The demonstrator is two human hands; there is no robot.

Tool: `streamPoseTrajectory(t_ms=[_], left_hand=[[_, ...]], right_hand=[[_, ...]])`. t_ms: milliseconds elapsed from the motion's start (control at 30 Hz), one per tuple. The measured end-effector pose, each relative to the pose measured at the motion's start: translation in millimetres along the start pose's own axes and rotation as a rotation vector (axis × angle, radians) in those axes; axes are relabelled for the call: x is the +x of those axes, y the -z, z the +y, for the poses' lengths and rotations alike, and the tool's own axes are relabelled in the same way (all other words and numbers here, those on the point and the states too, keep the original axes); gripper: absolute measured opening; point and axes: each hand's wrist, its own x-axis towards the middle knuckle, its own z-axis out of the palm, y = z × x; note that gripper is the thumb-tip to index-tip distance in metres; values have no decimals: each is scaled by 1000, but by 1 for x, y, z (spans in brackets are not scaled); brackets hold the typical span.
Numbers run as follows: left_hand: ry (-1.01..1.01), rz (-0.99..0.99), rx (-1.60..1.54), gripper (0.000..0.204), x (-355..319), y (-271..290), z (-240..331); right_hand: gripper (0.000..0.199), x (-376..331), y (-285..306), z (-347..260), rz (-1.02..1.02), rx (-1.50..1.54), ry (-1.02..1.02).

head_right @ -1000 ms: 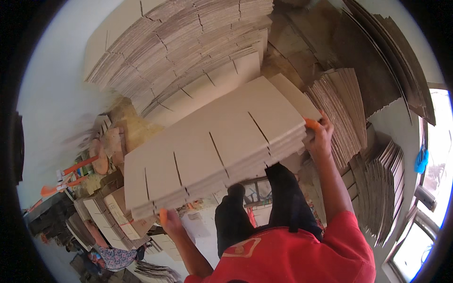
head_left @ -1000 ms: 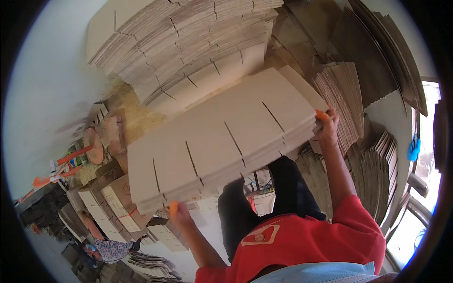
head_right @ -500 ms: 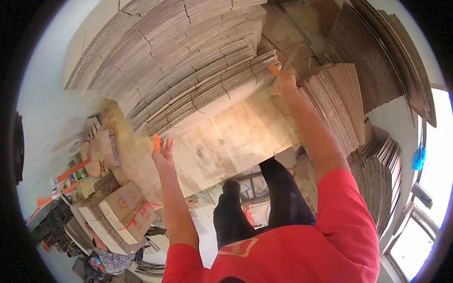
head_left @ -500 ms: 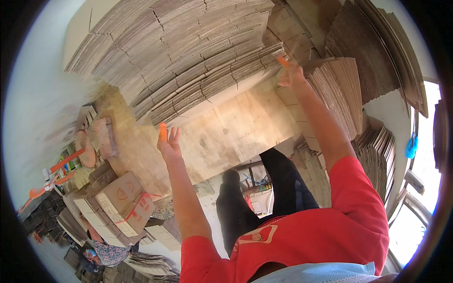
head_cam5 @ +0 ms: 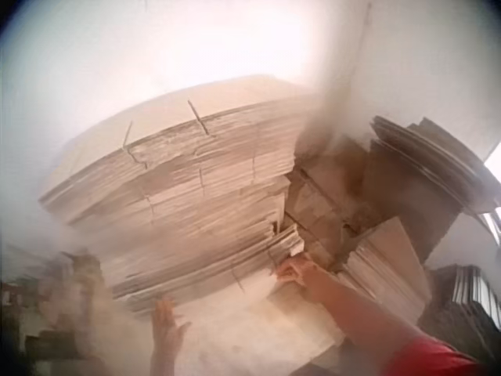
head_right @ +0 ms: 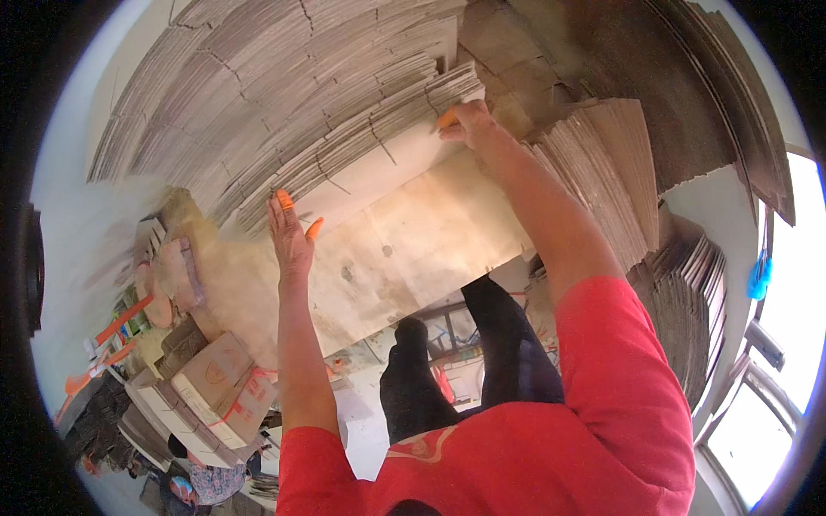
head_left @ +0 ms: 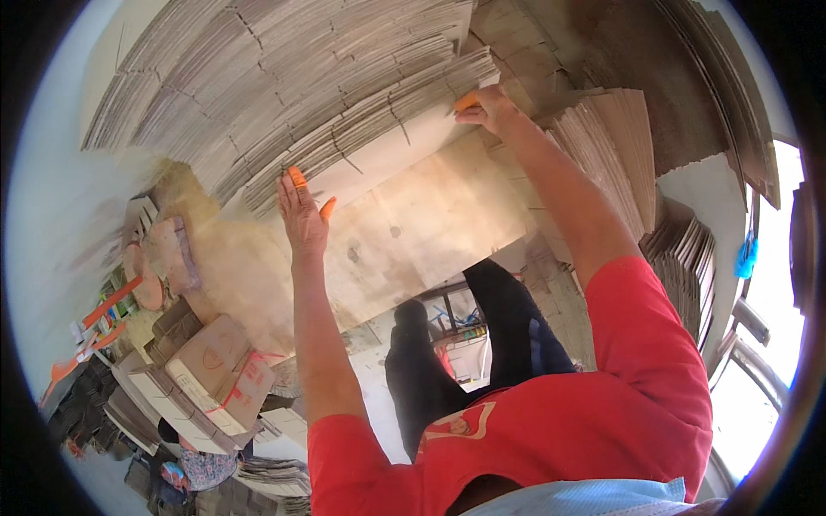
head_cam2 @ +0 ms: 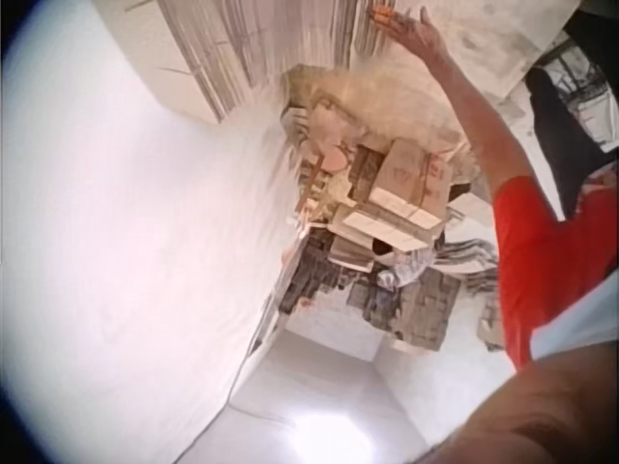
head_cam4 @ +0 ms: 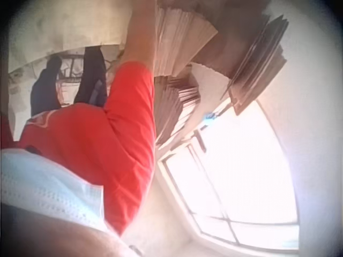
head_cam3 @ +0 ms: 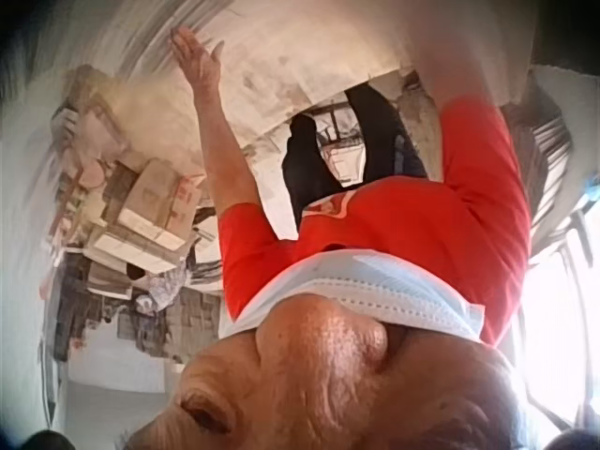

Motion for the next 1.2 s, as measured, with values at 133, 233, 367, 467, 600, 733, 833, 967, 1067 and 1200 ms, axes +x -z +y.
streamPoseTrajectory(t_ms=[133, 233, 367, 467, 600, 733, 833, 967, 1067, 1200], left_hand=[[-10, -40, -5, 97, -1, 1, 1], [-32, -42, -67, 97, -4, 11, 1], [82, 60, -365, 91, -6, 38, 8], [299, 326, -814, 83, 15, 71, 0], [520, 665, -1274, 80, 49, 152, -31], [466, 838, -1483, 84, 82, 234, -47], [435, 706, -1611, 90, 104, 257, -73], [367, 507, -1668, 97, 133, 276, -67], [365, 532, -1660, 97, 150, 290, -34], [422, 575, -1596, 93, 158, 303, -55]], right_hand=[[31, -28, 31, 0, 40, -20, -50], [33, -40, 45, 12, 155, -11, 23], [33, -51, 53, 19, 159, 140, 219], [35, -75, 39, -26, 137, 199, 421], [41, -134, 13, -113, 128, 253, 700], [52, -131, 26, -201, 309, 296, 800], [69, -124, 37, -252, 254, 236, 885], [68, -134, 27, -293, -86, 292, 832], [80, -183, 3, -291, -496, 321, 871], [101, -130, 25, -315, -36, -58, 680]])
